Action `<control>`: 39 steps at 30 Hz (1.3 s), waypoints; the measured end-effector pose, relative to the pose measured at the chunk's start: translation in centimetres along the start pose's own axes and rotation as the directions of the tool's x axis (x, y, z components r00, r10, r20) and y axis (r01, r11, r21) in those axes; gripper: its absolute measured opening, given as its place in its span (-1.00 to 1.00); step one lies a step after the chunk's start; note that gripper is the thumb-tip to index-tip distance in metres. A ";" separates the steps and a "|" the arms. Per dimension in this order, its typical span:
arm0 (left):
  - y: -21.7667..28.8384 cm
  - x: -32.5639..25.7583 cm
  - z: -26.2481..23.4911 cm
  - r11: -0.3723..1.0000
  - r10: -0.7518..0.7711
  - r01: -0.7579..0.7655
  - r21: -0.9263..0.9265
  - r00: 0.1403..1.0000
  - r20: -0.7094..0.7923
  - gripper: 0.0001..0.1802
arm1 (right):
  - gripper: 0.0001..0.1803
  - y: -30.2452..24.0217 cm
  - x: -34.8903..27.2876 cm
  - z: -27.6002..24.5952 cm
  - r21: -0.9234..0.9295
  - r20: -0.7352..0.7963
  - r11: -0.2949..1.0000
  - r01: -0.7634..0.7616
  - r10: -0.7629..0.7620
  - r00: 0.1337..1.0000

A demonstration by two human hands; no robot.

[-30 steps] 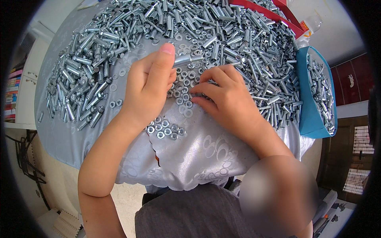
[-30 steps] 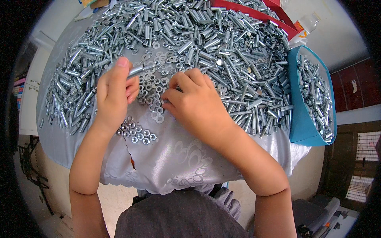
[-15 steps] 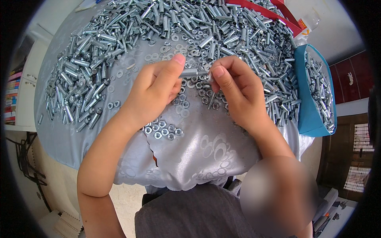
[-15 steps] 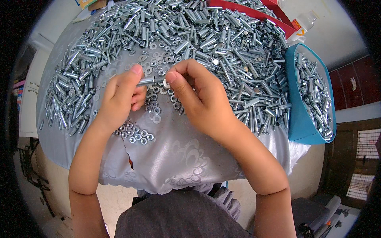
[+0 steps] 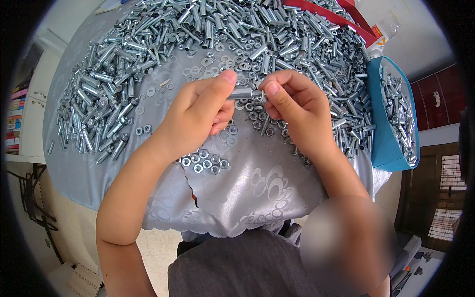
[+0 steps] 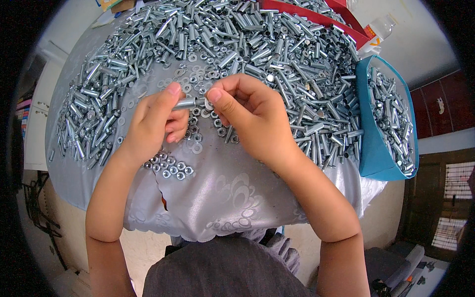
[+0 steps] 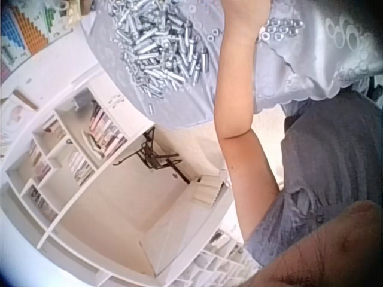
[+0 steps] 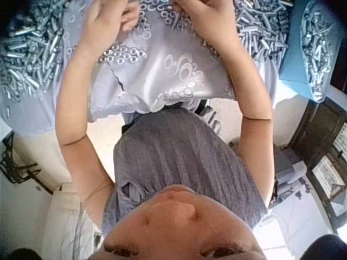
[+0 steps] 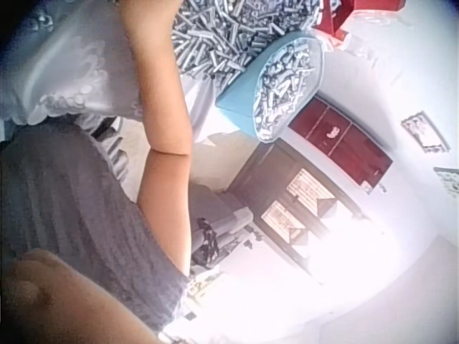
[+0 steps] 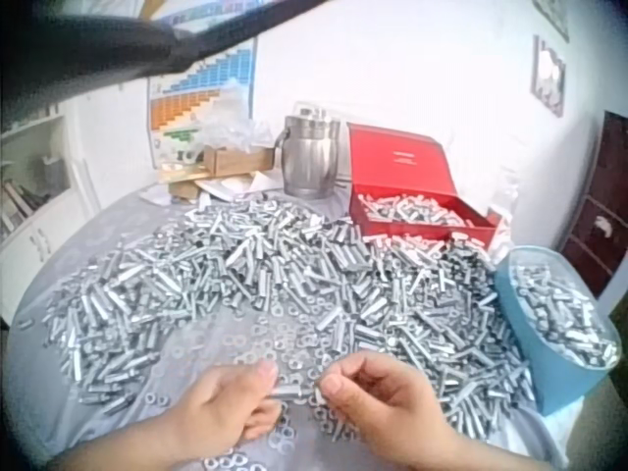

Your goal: The person repeatedly picks up bolts, washers, and nuts from a large pile on a table. They thread the washers and nuts onto the bolts by hand and place the assembled units back onto the table. The process is continuous and repetitive throughout the clip.

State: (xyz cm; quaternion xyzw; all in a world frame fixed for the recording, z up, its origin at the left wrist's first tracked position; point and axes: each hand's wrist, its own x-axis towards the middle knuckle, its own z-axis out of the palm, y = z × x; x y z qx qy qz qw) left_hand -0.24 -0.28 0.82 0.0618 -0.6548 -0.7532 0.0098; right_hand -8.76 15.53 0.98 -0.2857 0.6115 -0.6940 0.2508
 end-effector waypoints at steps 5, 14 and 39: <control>0.2 0.0 0.0 1.000 -0.006 0.006 0.011 1.000 0.017 -0.49 | -0.85 -0.5 0.0 0.1 0.138 -0.007 0.990 -0.020 0.021 1.000; -0.5 0.0 0.2 0.999 0.027 -0.027 -0.019 1.000 -0.012 -0.51 | -0.79 -1.2 -0.6 0.1 0.055 0.027 0.998 -0.029 0.027 0.999; -0.1 -0.3 0.2 0.997 0.015 -0.015 0.079 1.000 -0.004 -0.53 | -0.85 -0.7 -0.9 0.0 -0.146 -0.014 0.989 0.022 -0.024 1.000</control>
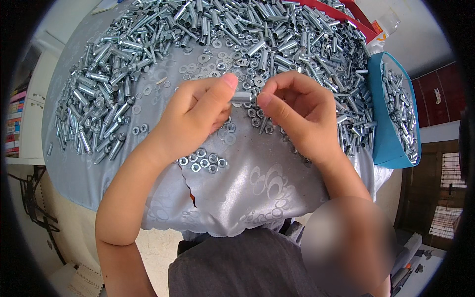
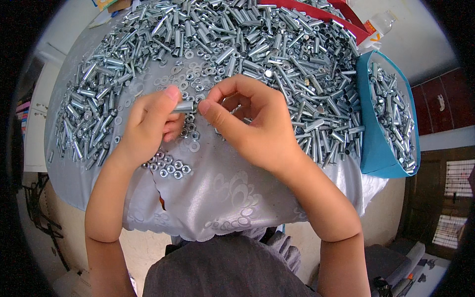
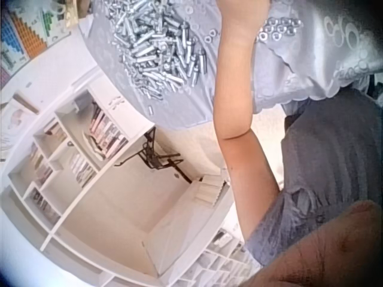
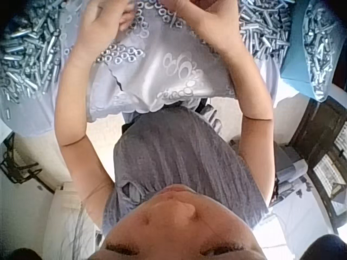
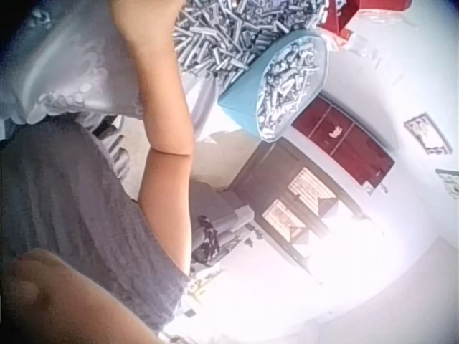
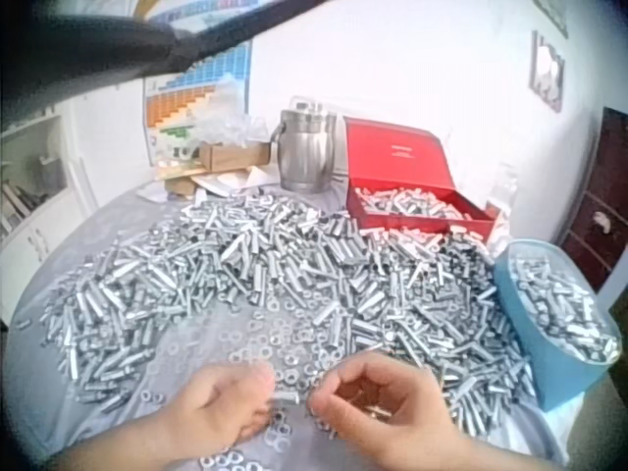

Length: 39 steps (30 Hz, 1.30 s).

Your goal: The person repeatedly picks up bolts, washers, and nuts from a large pile on a table. They thread the washers and nuts onto the bolts by hand and place the assembled units back onto the table. The process is continuous and repetitive throughout the clip.

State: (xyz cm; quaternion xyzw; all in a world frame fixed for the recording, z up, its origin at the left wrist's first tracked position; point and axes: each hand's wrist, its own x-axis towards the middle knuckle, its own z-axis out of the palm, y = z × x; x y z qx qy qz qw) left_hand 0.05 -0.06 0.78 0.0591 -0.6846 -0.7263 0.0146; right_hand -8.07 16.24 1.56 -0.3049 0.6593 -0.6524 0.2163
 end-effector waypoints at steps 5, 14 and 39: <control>0.3 -0.1 0.1 0.990 -0.075 0.076 -0.115 0.997 0.018 -0.54 | -0.82 0.0 -0.2 0.0 -0.038 0.051 0.998 0.048 -0.046 0.998; 0.4 0.9 -1.8 0.765 0.087 -0.005 -0.644 0.992 0.096 -0.54 | -0.86 0.5 0.8 -0.3 -0.667 0.231 0.580 0.467 -0.436 0.870; 0.2 1.0 -1.6 0.817 0.040 0.021 -0.577 0.995 0.093 -0.52 | -0.84 2.4 1.1 0.3 -0.859 0.317 0.257 0.443 -0.412 0.854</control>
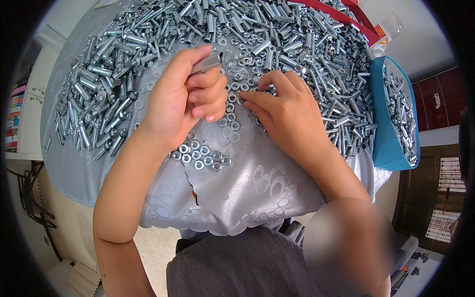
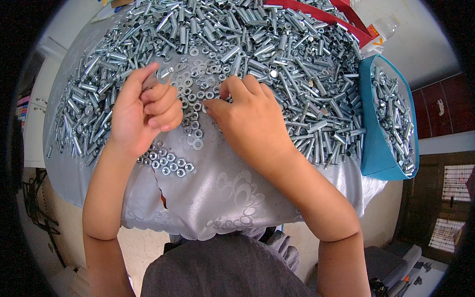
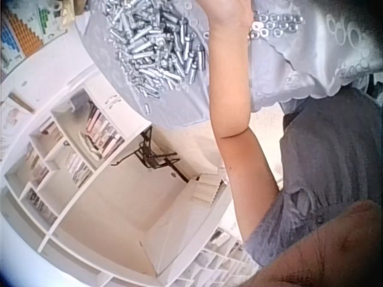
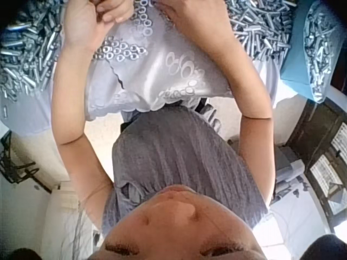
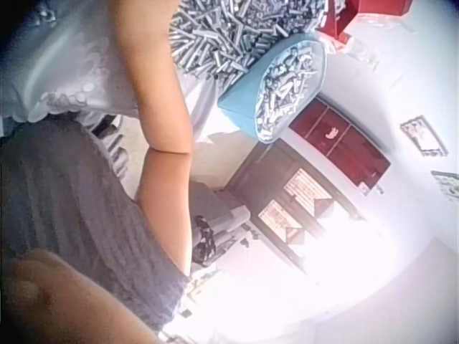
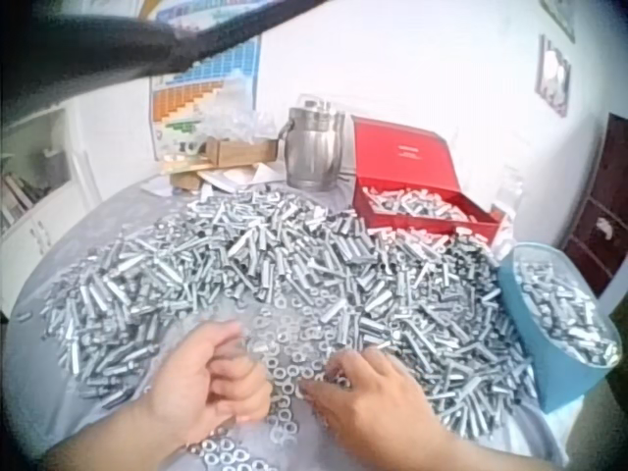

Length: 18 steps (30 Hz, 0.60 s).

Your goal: The person repeatedly picks up bolts, washers, and nuts from a large pile on a table. They thread the washers and nuts onto the bolts by hand and place the assembled units back onto the table. The process is continuous and repetitive throughout the clip.

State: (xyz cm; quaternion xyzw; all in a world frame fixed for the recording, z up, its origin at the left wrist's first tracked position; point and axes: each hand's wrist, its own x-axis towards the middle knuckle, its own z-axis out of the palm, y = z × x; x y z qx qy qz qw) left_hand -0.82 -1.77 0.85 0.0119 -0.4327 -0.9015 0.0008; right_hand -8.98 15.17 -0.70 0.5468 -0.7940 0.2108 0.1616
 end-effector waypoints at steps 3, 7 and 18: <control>0.0 -0.1 0.0 1.000 -0.021 0.021 0.002 1.000 -0.018 -0.52 | -0.86 0.0 0.3 -0.4 0.062 0.035 0.998 -0.023 0.021 0.999; 0.0 0.0 0.0 1.000 -0.026 0.026 0.016 1.000 -0.010 -0.51 | -0.90 -0.1 0.2 -0.3 0.105 0.032 0.992 -0.063 0.060 0.998; -0.2 0.0 0.2 0.998 -0.044 0.046 0.049 0.999 -0.032 -0.50 | -0.91 -0.2 0.1 -0.2 0.116 -0.012 0.988 -0.103 0.105 0.994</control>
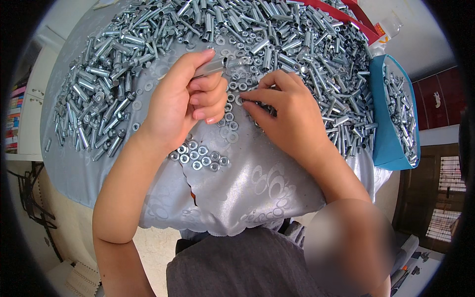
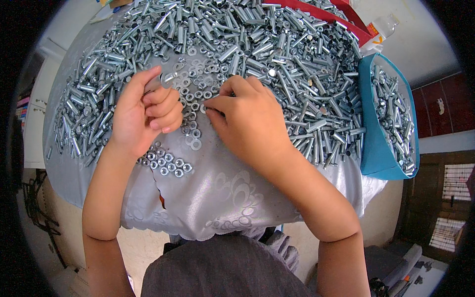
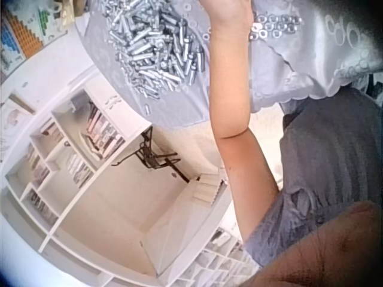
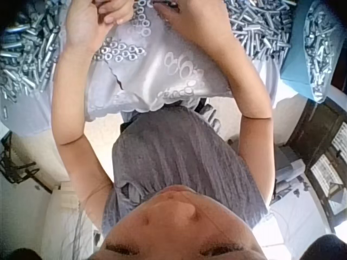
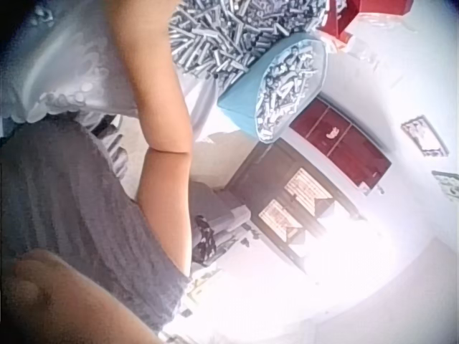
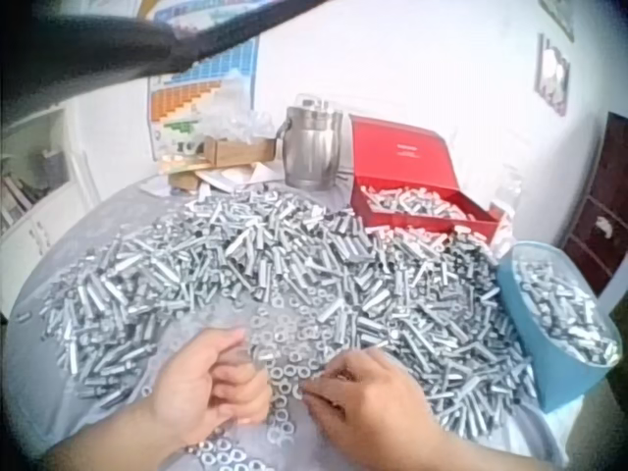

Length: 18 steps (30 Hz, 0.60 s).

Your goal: The person repeatedly picks up bolts, washers, and nuts from a large pile on a table. They thread the washers and nuts onto the bolts by hand and place the assembled units back onto the table. The process is continuous and repetitive throughout the clip.

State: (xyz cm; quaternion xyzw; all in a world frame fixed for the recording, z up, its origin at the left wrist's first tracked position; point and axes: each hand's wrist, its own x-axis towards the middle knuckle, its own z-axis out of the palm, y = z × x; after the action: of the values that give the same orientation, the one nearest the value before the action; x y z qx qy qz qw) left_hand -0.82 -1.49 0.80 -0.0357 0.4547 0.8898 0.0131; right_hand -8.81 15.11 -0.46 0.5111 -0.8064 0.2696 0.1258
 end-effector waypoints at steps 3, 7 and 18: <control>-0.1 0.0 0.2 1.000 -0.023 0.023 0.000 1.000 -0.021 -0.49 | -0.91 -0.3 -0.1 -0.1 -0.047 0.025 0.999 -0.025 0.026 0.999; -0.1 0.1 0.3 1.000 -0.017 0.017 0.023 1.000 0.007 -0.49 | -0.92 -0.3 -0.1 0.1 -0.028 0.017 0.998 -0.048 0.049 0.999; -0.4 0.0 0.2 0.997 -0.044 0.044 0.063 0.999 -0.010 -0.47 | -0.90 -0.4 -0.4 -0.7 0.116 0.112 0.993 -0.037 0.024 0.993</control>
State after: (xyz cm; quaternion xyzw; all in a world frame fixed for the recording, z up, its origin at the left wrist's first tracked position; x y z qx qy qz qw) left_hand -0.81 -1.06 0.60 -0.0493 0.4818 0.8743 0.0317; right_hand -8.32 15.68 0.02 0.5192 -0.8026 0.2901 0.0465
